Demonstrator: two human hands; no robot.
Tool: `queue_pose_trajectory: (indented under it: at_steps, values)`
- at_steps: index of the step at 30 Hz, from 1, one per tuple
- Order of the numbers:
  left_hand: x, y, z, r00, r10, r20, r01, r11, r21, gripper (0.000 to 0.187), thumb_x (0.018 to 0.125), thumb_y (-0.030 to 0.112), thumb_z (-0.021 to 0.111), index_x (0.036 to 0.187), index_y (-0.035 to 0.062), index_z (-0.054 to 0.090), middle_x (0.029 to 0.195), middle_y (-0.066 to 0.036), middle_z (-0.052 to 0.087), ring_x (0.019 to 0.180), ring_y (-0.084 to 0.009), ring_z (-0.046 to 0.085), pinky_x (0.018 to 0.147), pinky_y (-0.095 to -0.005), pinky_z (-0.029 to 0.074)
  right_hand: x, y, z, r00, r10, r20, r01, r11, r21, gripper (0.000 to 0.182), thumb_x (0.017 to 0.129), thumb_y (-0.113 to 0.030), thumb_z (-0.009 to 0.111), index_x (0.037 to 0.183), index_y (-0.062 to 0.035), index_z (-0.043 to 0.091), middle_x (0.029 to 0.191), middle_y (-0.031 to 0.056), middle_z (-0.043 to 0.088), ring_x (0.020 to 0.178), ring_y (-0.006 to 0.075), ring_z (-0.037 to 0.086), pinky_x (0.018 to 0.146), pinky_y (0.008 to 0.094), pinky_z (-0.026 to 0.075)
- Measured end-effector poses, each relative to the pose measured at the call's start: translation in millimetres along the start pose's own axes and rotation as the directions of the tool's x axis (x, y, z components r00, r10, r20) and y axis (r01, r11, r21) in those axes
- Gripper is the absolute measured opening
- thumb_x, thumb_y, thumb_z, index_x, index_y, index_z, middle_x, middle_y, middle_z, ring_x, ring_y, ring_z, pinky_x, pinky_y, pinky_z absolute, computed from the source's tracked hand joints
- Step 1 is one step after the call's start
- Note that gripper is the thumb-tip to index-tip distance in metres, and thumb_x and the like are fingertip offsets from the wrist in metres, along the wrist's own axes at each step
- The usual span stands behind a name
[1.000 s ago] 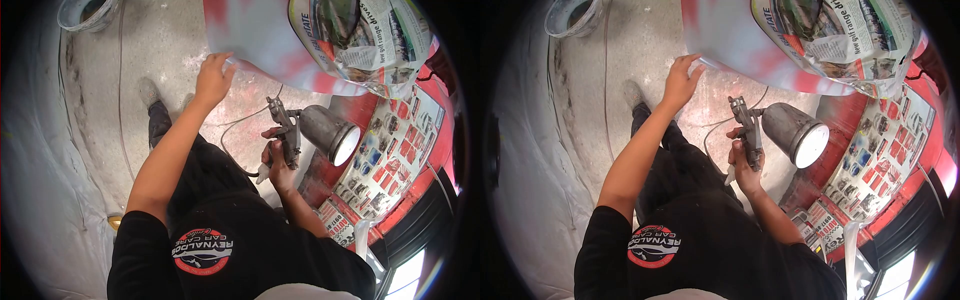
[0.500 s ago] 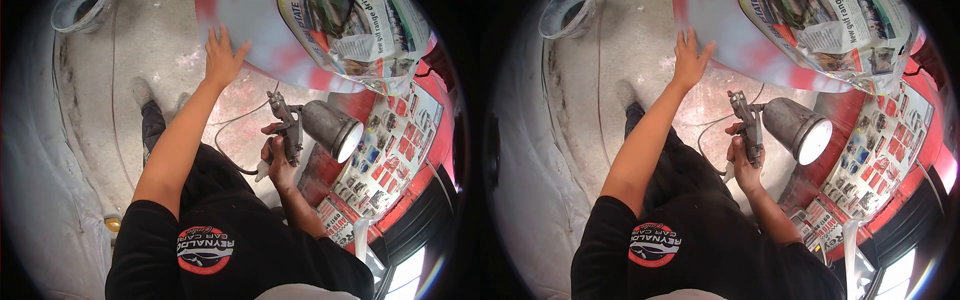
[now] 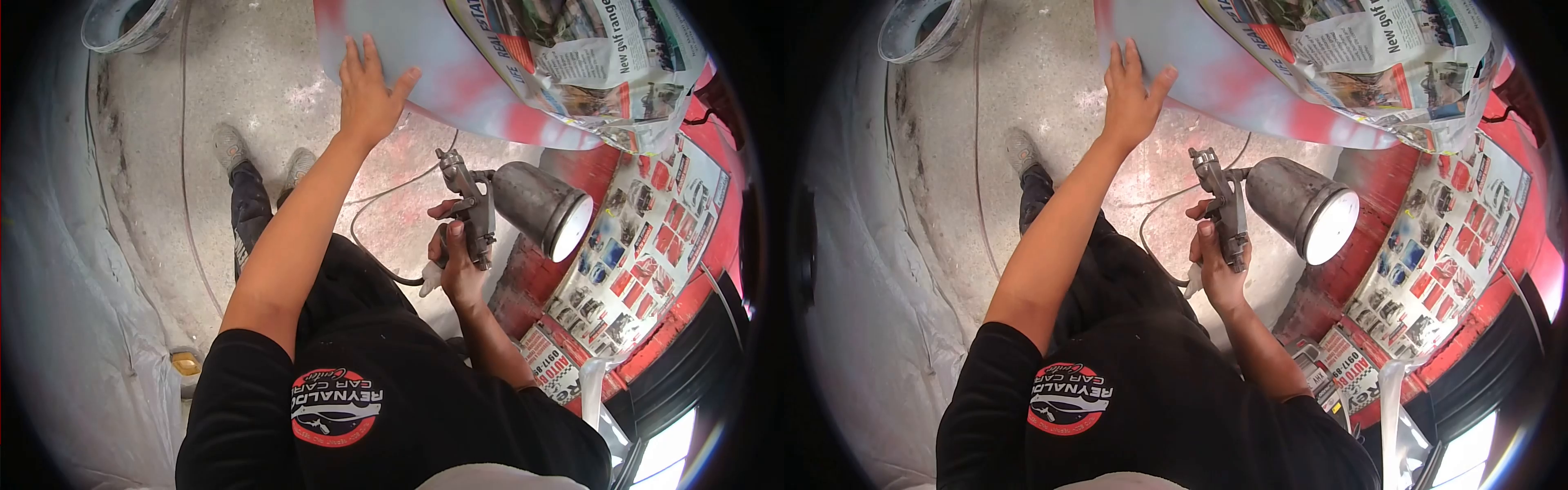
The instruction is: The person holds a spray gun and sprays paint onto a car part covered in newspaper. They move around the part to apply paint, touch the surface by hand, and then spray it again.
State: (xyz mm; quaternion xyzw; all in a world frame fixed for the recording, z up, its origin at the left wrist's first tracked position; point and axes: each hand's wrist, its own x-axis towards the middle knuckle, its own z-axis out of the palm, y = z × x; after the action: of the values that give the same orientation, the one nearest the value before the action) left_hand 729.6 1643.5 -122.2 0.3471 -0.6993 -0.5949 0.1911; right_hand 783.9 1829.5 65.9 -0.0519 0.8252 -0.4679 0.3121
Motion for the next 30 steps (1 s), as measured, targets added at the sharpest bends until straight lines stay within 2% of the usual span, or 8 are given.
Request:
queue_pose_trajectory:
  at_steps: [4,13,16,19,22,25,28,30]
  values:
    - [-6.9,2.2,2.3,1.0,0.023,-0.013,-0.023,1.0,0.018,0.098,0.097,0.062,0.054,0.156,-0.0088,0.019,0.16,-0.039,0.01,0.149,-0.0527,0.016,0.12,-0.0541,0.021,1.0,-0.4,1.2,1.0,-0.026,-0.007,0.026,0.999,0.03,0.038,0.103,-0.03,0.062,0.126,-0.0008,0.055,0.11,0.0093,0.068,0.057,0.0051,0.048,0.052,0.0229,0.039]
    - [-19.4,-8.7,-4.0,0.975,0.053,-0.215,-0.066,0.996,-0.054,0.068,0.097,0.046,0.064,0.145,0.0006,0.045,0.151,-0.037,0.031,0.143,-0.0485,0.029,0.117,-0.0517,0.029,3.1,-0.4,-1.0,0.999,-0.032,0.011,0.032,0.999,0.003,0.037,0.103,-0.029,0.061,0.126,-0.0002,0.056,0.109,0.0093,0.068,0.057,0.0048,0.048,0.052,0.0231,0.039]
    - [-8.4,-17.5,-7.9,0.97,-0.021,-0.241,-0.009,0.992,-0.126,0.069,0.098,0.045,0.061,0.146,-0.0007,0.044,0.151,-0.038,0.031,0.144,-0.0488,0.029,0.116,-0.0521,0.029,3.4,0.4,-1.7,1.0,-0.024,0.016,0.024,1.0,0.009,0.038,0.103,-0.029,0.061,0.126,-0.0001,0.056,0.109,0.0093,0.068,0.057,0.0048,0.048,0.052,0.0232,0.039]
    - [2.2,-14.9,1.2,0.964,-0.008,-0.267,-0.005,0.999,-0.048,0.071,0.099,0.046,0.06,0.149,-0.0007,0.042,0.153,-0.038,0.03,0.144,-0.05,0.028,0.117,-0.0524,0.029,4.8,2.8,-4.4,0.999,-0.022,0.031,0.022,1.0,-0.005,0.037,0.104,-0.029,0.061,0.126,-0.0002,0.056,0.109,0.0091,0.068,0.057,0.0048,0.048,0.052,0.0232,0.039]
    - [-0.4,-11.3,8.9,0.986,0.047,-0.162,-0.044,0.999,0.018,0.075,0.099,0.046,0.06,0.152,-0.0008,0.037,0.155,-0.038,0.027,0.145,-0.0508,0.027,0.117,-0.0528,0.028,5.3,4.1,-5.1,0.999,-0.015,0.036,0.015,1.0,-0.004,0.037,0.104,-0.029,0.061,0.125,-0.0005,0.056,0.109,0.0089,0.068,0.057,0.005,0.048,0.052,0.0231,0.039]
    - [-12.7,-5.0,12.2,0.989,0.048,-0.143,-0.043,0.998,0.034,0.076,0.099,0.045,0.061,0.154,-0.0002,0.035,0.156,-0.037,0.026,0.145,-0.0499,0.027,0.118,-0.0524,0.028,4.6,3.3,-5.0,0.999,-0.003,0.041,0.003,1.0,-0.001,0.036,0.104,-0.029,0.061,0.125,-0.0008,0.056,0.109,0.0088,0.068,0.057,0.0051,0.049,0.051,0.0231,0.039]
    - [-23.2,-4.9,8.2,0.989,0.055,-0.141,-0.058,0.998,-0.019,0.069,0.098,0.041,0.064,0.149,0.0002,0.042,0.152,-0.035,0.032,0.144,-0.0482,0.03,0.116,-0.0522,0.03,4.2,0.1,-3.6,0.999,-0.005,0.033,0.005,1.0,0.005,0.036,0.104,-0.029,0.061,0.125,-0.0009,0.056,0.109,0.0086,0.068,0.057,0.0051,0.049,0.051,0.0231,0.039]
    - [-22.1,-10.3,8.1,0.964,0.063,-0.257,-0.074,0.997,-0.034,0.062,0.098,0.038,0.065,0.143,0.0008,0.047,0.148,-0.033,0.038,0.142,-0.046,0.034,0.114,-0.051,0.032,4.7,1.4,-4.6,0.999,-0.004,0.032,0.004,1.0,0.004,0.036,0.104,-0.029,0.061,0.125,-0.0009,0.056,0.108,0.0085,0.068,0.057,0.0051,0.049,0.051,0.0231,0.039]
